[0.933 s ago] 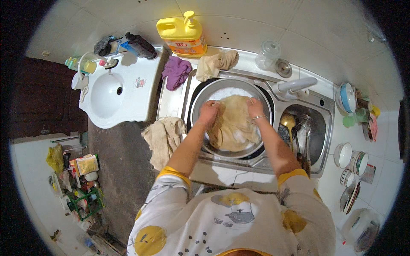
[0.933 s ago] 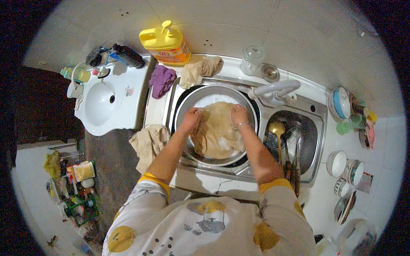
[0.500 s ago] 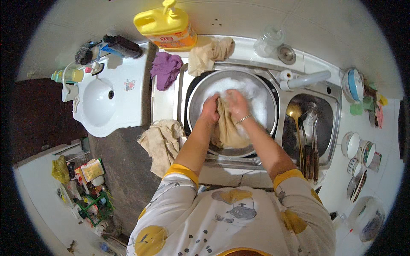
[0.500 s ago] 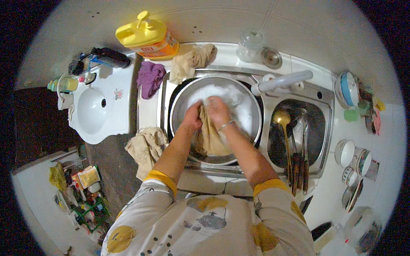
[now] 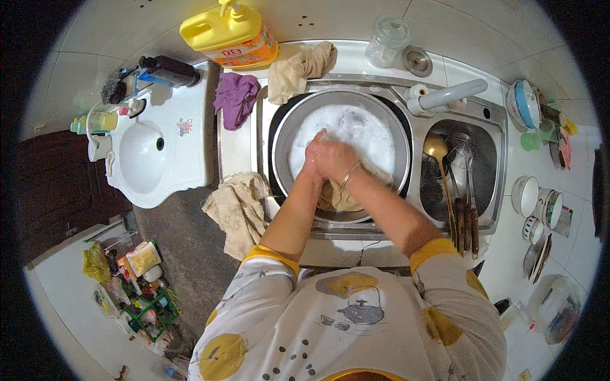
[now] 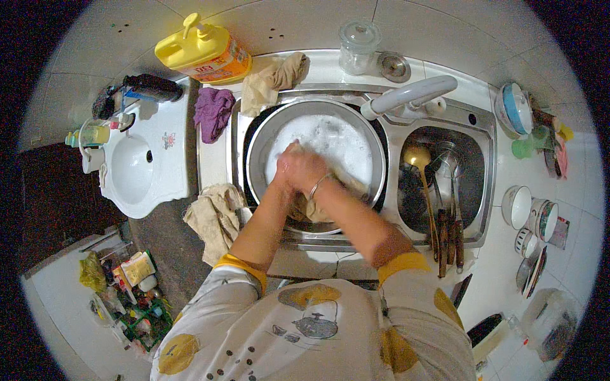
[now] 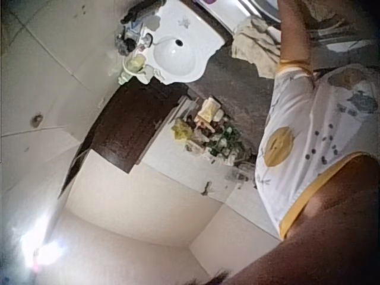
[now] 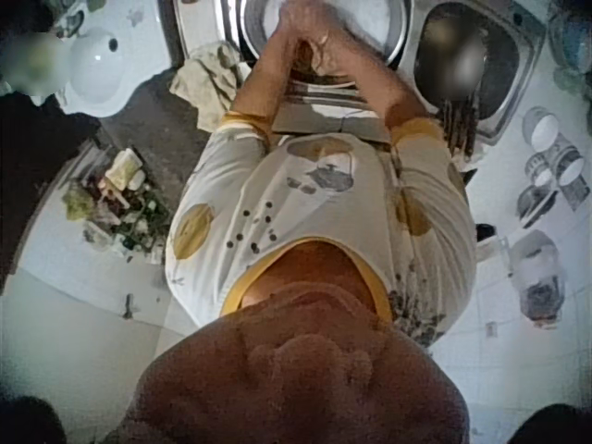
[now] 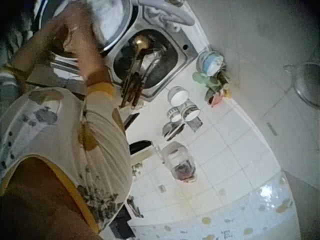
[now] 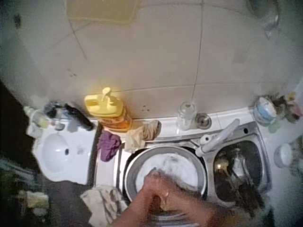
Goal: The person washes a light-colored cloth by hand in a stainless steel sink filled with soapy water. They repeatedly submerge, scrub, and wring the cloth to clean it, handling the fabric with both hands throughout the process.
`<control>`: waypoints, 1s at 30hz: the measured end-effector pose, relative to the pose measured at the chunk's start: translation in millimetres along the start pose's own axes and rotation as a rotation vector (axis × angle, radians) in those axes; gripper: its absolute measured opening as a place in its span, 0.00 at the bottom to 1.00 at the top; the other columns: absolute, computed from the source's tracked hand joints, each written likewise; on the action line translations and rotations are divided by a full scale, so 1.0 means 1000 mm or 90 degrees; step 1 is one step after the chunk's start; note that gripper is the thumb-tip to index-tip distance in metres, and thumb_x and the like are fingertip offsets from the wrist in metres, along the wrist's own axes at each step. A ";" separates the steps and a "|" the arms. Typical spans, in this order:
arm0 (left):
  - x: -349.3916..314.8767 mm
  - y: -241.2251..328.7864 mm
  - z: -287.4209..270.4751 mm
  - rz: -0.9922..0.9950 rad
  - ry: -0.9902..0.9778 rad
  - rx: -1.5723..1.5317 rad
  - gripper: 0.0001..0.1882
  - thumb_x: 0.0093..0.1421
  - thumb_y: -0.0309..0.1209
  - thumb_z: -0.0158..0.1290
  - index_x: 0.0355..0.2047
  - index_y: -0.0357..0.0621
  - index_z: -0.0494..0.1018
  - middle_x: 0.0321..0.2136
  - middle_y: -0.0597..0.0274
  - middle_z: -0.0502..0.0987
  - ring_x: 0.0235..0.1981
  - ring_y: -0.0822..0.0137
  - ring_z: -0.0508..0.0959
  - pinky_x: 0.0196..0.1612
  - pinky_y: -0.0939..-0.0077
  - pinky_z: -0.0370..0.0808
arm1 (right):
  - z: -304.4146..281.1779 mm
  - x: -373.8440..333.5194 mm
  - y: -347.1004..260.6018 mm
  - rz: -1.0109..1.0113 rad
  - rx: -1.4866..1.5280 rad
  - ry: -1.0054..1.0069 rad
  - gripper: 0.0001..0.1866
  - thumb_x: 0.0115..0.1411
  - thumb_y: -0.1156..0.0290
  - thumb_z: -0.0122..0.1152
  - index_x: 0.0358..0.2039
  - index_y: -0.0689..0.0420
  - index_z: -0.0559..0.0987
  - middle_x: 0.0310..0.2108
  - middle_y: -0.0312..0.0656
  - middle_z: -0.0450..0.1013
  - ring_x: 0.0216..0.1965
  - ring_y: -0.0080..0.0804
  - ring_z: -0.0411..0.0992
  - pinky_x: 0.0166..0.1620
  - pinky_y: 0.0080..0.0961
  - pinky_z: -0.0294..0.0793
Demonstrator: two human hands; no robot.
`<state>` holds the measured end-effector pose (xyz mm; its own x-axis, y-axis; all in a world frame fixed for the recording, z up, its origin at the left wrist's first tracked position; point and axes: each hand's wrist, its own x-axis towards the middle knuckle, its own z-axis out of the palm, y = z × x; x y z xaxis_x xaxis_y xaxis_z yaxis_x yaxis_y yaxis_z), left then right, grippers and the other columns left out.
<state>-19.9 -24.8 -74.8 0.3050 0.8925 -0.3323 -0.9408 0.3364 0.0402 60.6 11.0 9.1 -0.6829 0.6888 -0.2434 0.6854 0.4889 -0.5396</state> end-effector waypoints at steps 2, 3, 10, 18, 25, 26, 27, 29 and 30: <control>0.003 -0.016 0.043 0.109 0.343 0.168 0.16 0.55 0.41 0.43 0.30 0.41 0.70 0.29 0.56 0.74 0.31 0.60 0.73 0.39 0.66 0.70 | 0.029 0.042 0.074 0.163 0.076 0.050 0.23 0.57 0.55 0.40 0.23 0.61 0.76 0.26 0.54 0.71 0.28 0.52 0.70 0.35 0.39 0.69; 0.000 -0.015 0.059 0.067 0.343 0.195 0.16 0.55 0.40 0.43 0.32 0.40 0.70 0.30 0.56 0.74 0.32 0.60 0.74 0.40 0.66 0.70 | 0.040 0.052 0.113 0.183 0.161 0.117 0.24 0.56 0.54 0.42 0.22 0.62 0.76 0.24 0.54 0.71 0.28 0.51 0.70 0.35 0.38 0.68; -0.007 0.025 0.001 0.218 0.339 0.471 0.18 0.53 0.35 0.43 0.41 0.34 0.66 0.34 0.56 0.73 0.35 0.60 0.74 0.40 0.68 0.70 | 0.073 0.016 0.141 0.189 0.225 0.284 0.16 0.50 0.62 0.54 0.32 0.63 0.73 0.26 0.52 0.72 0.28 0.45 0.71 0.35 0.32 0.68; 0.020 0.027 -0.035 0.078 0.365 0.150 0.14 0.55 0.35 0.46 0.37 0.37 0.68 0.31 0.53 0.73 0.29 0.59 0.74 0.35 0.65 0.72 | 0.055 0.018 0.063 0.085 0.505 0.292 0.07 0.49 0.70 0.50 0.28 0.59 0.73 0.29 0.50 0.71 0.37 0.42 0.69 0.42 0.29 0.67; 0.022 -0.020 0.059 0.195 0.389 0.175 0.15 0.58 0.42 0.43 0.38 0.45 0.68 0.35 0.61 0.71 0.35 0.65 0.70 0.43 0.74 0.67 | 0.018 0.043 0.064 0.149 0.099 0.111 0.12 0.48 0.61 0.51 0.20 0.56 0.75 0.25 0.49 0.72 0.28 0.47 0.71 0.30 0.36 0.70; 0.019 -0.019 0.058 0.191 0.388 0.175 0.14 0.58 0.42 0.44 0.35 0.45 0.69 0.32 0.62 0.71 0.33 0.64 0.70 0.42 0.74 0.68 | 0.020 0.050 0.078 0.166 0.121 0.147 0.12 0.48 0.60 0.51 0.19 0.55 0.76 0.21 0.48 0.72 0.24 0.45 0.73 0.26 0.36 0.71; 0.020 -0.017 0.057 0.185 0.382 0.173 0.13 0.58 0.42 0.44 0.32 0.46 0.69 0.29 0.62 0.72 0.31 0.64 0.70 0.42 0.73 0.68 | 0.027 0.046 0.075 0.119 0.095 0.164 0.12 0.48 0.61 0.51 0.20 0.56 0.76 0.20 0.49 0.72 0.24 0.45 0.73 0.26 0.37 0.71; 0.026 0.003 -0.005 0.147 0.097 0.297 0.15 0.58 0.42 0.43 0.20 0.48 0.67 0.19 0.64 0.71 0.23 0.61 0.70 0.36 0.69 0.70 | 0.040 0.026 0.050 0.012 0.033 0.194 0.12 0.47 0.62 0.51 0.21 0.58 0.76 0.19 0.51 0.72 0.23 0.44 0.73 0.25 0.37 0.71; 0.022 0.011 -0.013 0.154 0.159 0.181 0.16 0.58 0.43 0.42 0.19 0.48 0.66 0.18 0.64 0.71 0.22 0.61 0.70 0.34 0.68 0.70 | 0.006 0.005 0.008 -0.061 -0.007 0.069 0.13 0.51 0.63 0.47 0.23 0.59 0.75 0.21 0.50 0.71 0.22 0.47 0.71 0.27 0.38 0.70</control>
<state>-25.4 -5.7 -94.1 0.0026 0.8672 -0.4979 -0.8921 0.2270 0.3907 61.2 14.9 -0.9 -0.7145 0.6921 -0.1021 0.6211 0.5605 -0.5478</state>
